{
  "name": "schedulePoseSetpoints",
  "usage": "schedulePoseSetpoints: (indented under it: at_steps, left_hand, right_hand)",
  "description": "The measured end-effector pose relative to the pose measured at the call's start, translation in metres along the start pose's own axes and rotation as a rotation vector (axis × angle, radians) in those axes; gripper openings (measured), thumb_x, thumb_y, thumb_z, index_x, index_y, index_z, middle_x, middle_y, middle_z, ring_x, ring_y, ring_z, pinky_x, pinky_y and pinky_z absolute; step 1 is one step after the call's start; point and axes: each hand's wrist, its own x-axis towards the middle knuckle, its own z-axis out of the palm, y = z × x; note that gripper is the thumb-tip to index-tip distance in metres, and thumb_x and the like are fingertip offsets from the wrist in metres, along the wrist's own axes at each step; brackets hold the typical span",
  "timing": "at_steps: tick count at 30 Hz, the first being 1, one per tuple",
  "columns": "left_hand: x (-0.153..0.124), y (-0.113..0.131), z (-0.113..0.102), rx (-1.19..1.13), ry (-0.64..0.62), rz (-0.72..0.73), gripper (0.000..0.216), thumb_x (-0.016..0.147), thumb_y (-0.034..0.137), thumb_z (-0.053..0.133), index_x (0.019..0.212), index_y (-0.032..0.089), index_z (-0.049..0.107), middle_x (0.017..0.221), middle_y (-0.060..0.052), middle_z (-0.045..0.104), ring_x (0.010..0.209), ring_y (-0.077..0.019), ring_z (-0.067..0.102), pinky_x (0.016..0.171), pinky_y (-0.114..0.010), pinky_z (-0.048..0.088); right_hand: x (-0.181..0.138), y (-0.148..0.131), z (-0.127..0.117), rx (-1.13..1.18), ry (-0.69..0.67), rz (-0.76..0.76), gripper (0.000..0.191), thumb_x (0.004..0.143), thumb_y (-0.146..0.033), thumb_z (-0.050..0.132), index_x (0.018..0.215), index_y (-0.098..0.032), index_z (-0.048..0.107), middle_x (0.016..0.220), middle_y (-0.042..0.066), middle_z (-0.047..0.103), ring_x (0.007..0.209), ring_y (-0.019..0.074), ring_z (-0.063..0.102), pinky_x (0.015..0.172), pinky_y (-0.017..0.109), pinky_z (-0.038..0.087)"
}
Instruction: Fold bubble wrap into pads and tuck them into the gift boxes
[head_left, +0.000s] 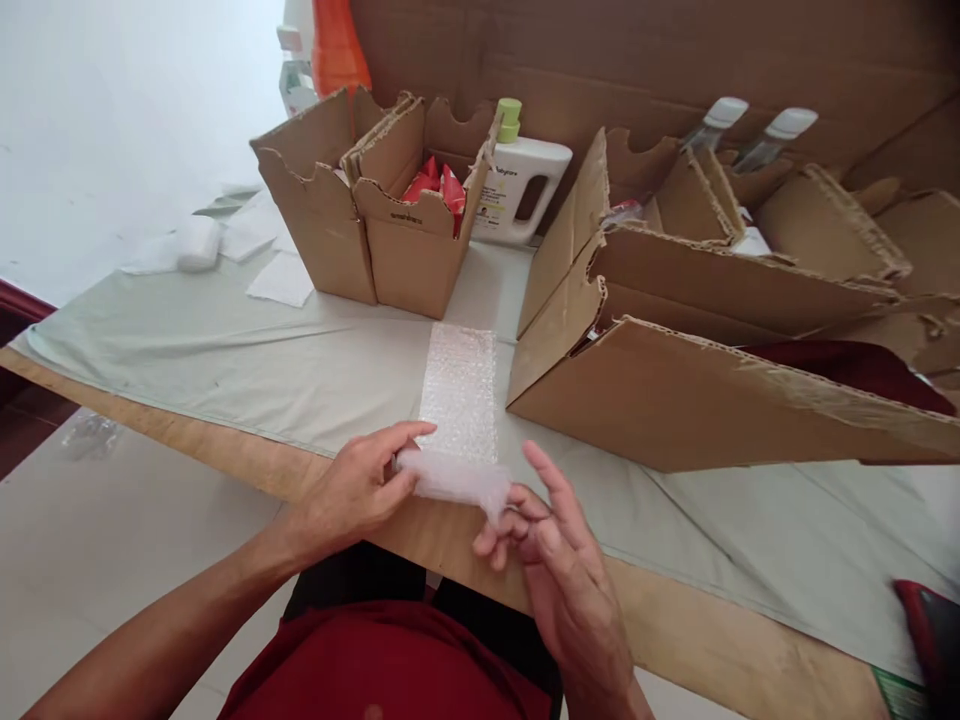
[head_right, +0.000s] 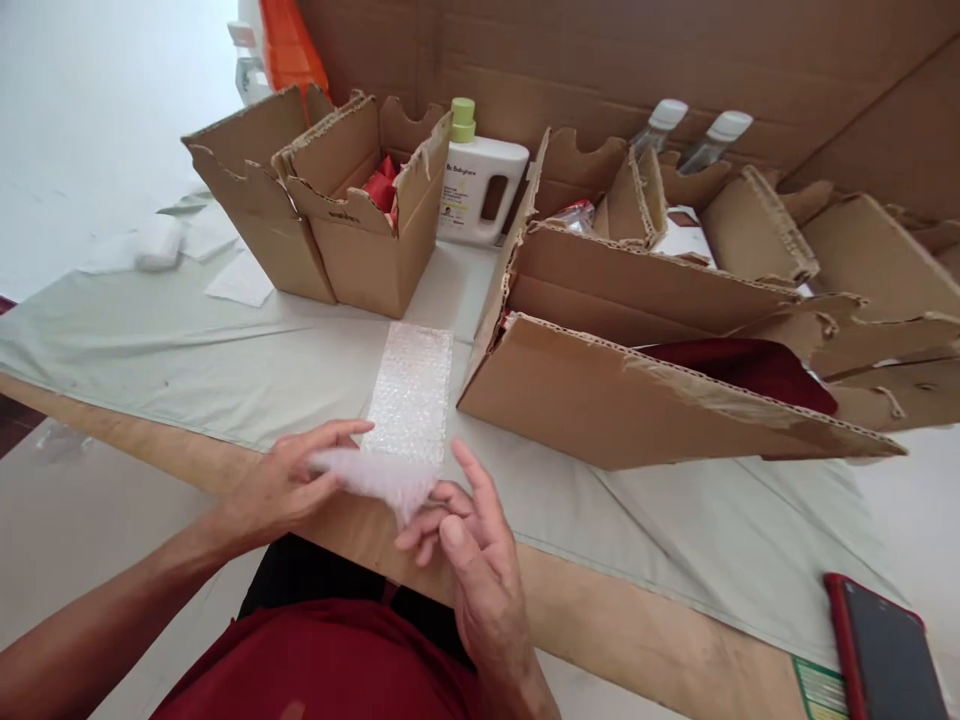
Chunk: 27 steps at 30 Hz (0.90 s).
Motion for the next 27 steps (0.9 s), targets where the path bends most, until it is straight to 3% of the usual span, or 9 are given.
schedulePoseSetpoints:
  at_steps: [1, 4, 8, 11, 18, 24, 27]
  left_hand:
    - [0.008, -0.003, 0.002, 0.034, 0.016, -0.035, 0.045, 0.089, 0.018, 0.054, 0.134, 0.019, 0.063, 0.078, 0.002, 0.069, 0.067, -0.0153, 0.062, 0.066, -0.028, 0.050]
    - [0.019, -0.011, 0.007, 0.105, 0.018, -0.082, 0.059, 0.085, 0.017, 0.057, 0.144, 0.014, 0.053, 0.075, 0.003, 0.068, 0.063, -0.0147, 0.060, 0.064, -0.028, 0.048]
    - [0.019, -0.015, 0.011, 0.165, 0.041, -0.089, 0.067, 0.085, 0.016, 0.057, 0.150, 0.012, 0.045, 0.080, 0.003, 0.071, 0.061, -0.0145, 0.060, 0.064, -0.029, 0.048]
    - [0.018, -0.014, 0.013, 0.186, 0.073, -0.028, 0.065, 0.085, 0.017, 0.058, 0.150, 0.013, 0.046, 0.080, 0.002, 0.072, 0.060, -0.0142, 0.060, 0.065, -0.029, 0.049]
    - [0.029, -0.017, 0.014, 0.205, 0.061, 0.040, 0.065, 0.086, 0.014, 0.060, 0.150, 0.015, 0.048, 0.080, 0.003, 0.072, 0.061, -0.0135, 0.060, 0.065, -0.027, 0.049]
    - [0.024, -0.025, 0.014, 0.307, 0.110, 0.109, 0.059, 0.088, 0.014, 0.061, 0.146, 0.015, 0.052, 0.077, 0.003, 0.069, 0.061, -0.0147, 0.059, 0.065, -0.029, 0.051]
    - [0.008, -0.025, 0.010, 0.331, 0.202, 0.247, 0.049, 0.093, 0.019, 0.061, 0.141, 0.013, 0.055, 0.094, -0.005, 0.071, 0.081, -0.0195, 0.066, 0.076, -0.034, 0.056]
  right_hand:
    - [0.001, 0.001, -0.003, -0.096, 0.042, -0.070, 0.052, 0.101, -0.045, 0.059, 0.152, -0.038, 0.048, 0.107, 0.004, 0.073, 0.071, 0.0154, 0.070, 0.062, 0.028, 0.056]
    - [0.000, 0.004, -0.012, -0.535, 0.092, -0.320, 0.039, 0.101, -0.025, 0.060, 0.138, -0.037, 0.061, 0.109, 0.003, 0.073, 0.084, 0.0161, 0.071, 0.076, 0.031, 0.059]
    - [0.005, 0.008, -0.013, -1.080, -0.033, -0.634, 0.038, 0.096, -0.011, 0.060, 0.130, -0.024, 0.065, 0.123, 0.010, 0.069, 0.113, 0.0252, 0.064, 0.094, 0.042, 0.054]
    - [0.013, 0.006, -0.006, -1.287, -0.062, -0.726, 0.037, 0.094, -0.008, 0.058, 0.130, -0.018, 0.062, 0.127, 0.014, 0.065, 0.113, 0.0279, 0.060, 0.090, 0.044, 0.051]
    - [0.022, 0.006, 0.001, -1.457, -0.018, -0.750, 0.024, 0.095, -0.010, 0.058, 0.113, -0.022, 0.069, 0.118, 0.011, 0.069, 0.107, 0.0286, 0.060, 0.082, 0.040, 0.043]
    - [0.029, 0.014, -0.003, -1.363, -0.048, -0.792, 0.019, 0.097, -0.006, 0.055, 0.104, -0.019, 0.068, 0.122, 0.011, 0.073, 0.111, 0.0256, 0.066, 0.089, 0.038, 0.045]
    - [0.032, 0.014, -0.005, -1.298, -0.065, -0.792, 0.020, 0.100, -0.006, 0.052, 0.105, -0.020, 0.066, 0.120, 0.009, 0.075, 0.107, 0.0232, 0.070, 0.090, 0.038, 0.045]
